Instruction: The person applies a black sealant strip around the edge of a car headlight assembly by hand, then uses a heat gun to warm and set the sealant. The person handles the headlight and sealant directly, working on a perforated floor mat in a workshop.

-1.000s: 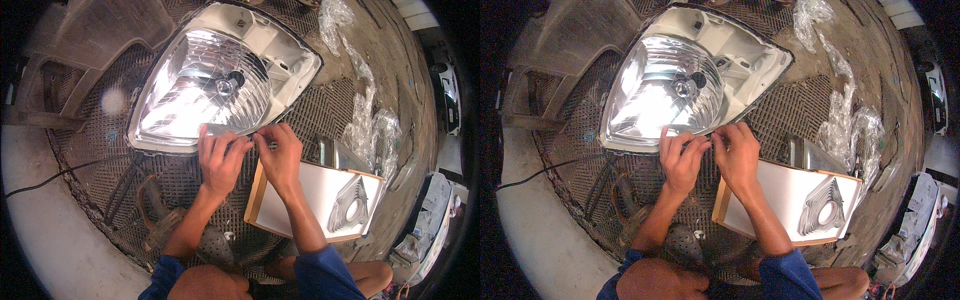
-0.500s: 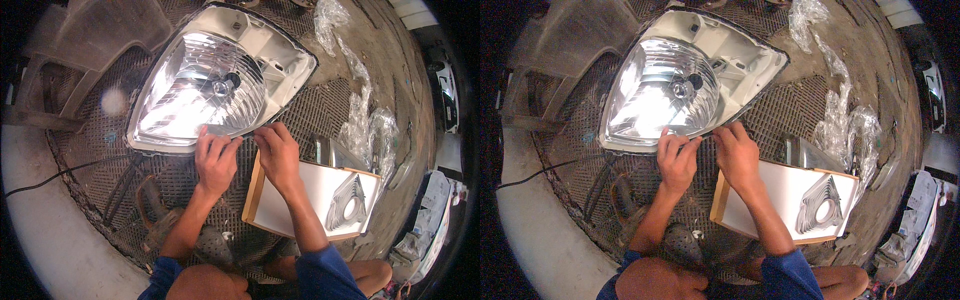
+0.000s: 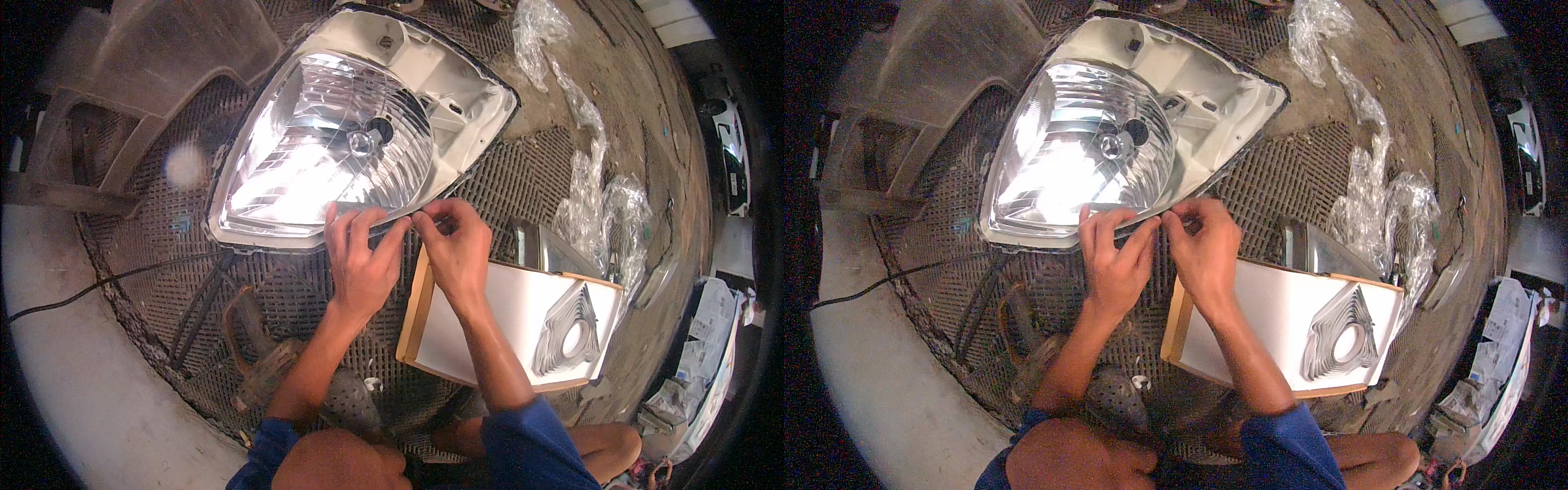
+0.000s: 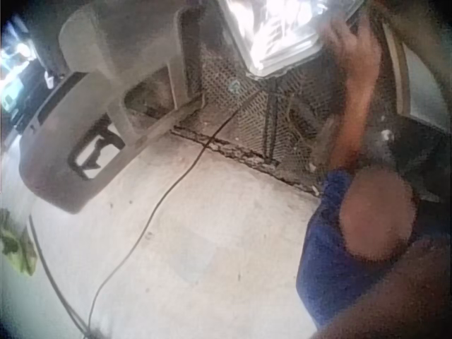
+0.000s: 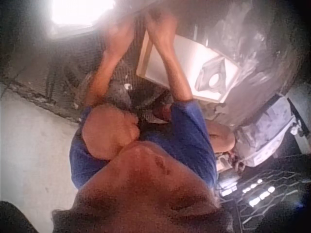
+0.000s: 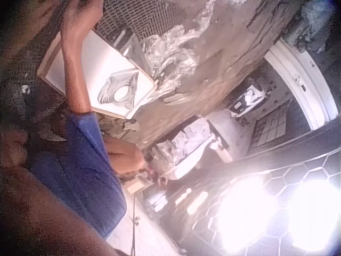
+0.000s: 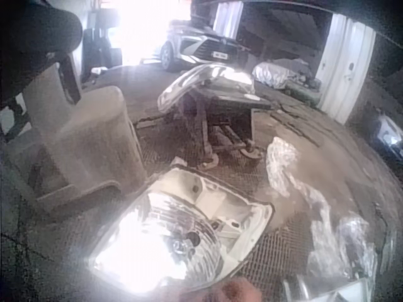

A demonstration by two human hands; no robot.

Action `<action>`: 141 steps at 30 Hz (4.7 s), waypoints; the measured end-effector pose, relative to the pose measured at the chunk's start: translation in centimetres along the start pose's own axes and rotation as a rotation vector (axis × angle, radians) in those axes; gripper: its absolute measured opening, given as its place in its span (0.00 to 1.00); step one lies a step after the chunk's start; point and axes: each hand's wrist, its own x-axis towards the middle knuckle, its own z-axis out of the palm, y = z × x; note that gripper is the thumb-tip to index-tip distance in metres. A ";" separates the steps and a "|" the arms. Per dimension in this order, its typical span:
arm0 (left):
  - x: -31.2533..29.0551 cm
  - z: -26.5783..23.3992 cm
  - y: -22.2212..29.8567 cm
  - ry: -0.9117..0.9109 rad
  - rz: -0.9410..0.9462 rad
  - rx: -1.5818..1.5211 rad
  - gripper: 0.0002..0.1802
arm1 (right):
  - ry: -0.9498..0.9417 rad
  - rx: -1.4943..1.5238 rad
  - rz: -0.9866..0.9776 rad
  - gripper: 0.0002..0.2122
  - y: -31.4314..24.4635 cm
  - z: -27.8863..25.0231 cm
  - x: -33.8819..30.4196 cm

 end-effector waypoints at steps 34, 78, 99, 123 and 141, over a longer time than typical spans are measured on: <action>-0.5 -1.7 1.5 0.074 -0.070 -0.040 0.16 | -0.266 0.159 0.033 0.11 -0.9 -1.6 -4.3; 0.4 -0.3 1.3 0.137 -0.225 -0.219 0.09 | -0.171 -0.162 -0.434 0.06 0.7 -2.1 1.5; 0.7 -2.6 -0.3 -0.121 0.080 0.150 0.13 | -0.088 -0.148 -0.146 0.11 0.5 -1.4 1.9; 0.9 -0.1 -1.1 -0.003 0.057 -0.003 0.14 | -0.112 0.027 0.086 0.09 0.2 -1.2 1.7; 1.0 1.0 -0.3 0.056 0.224 0.113 0.10 | -0.107 -0.291 -0.397 0.05 0.4 -2.1 1.6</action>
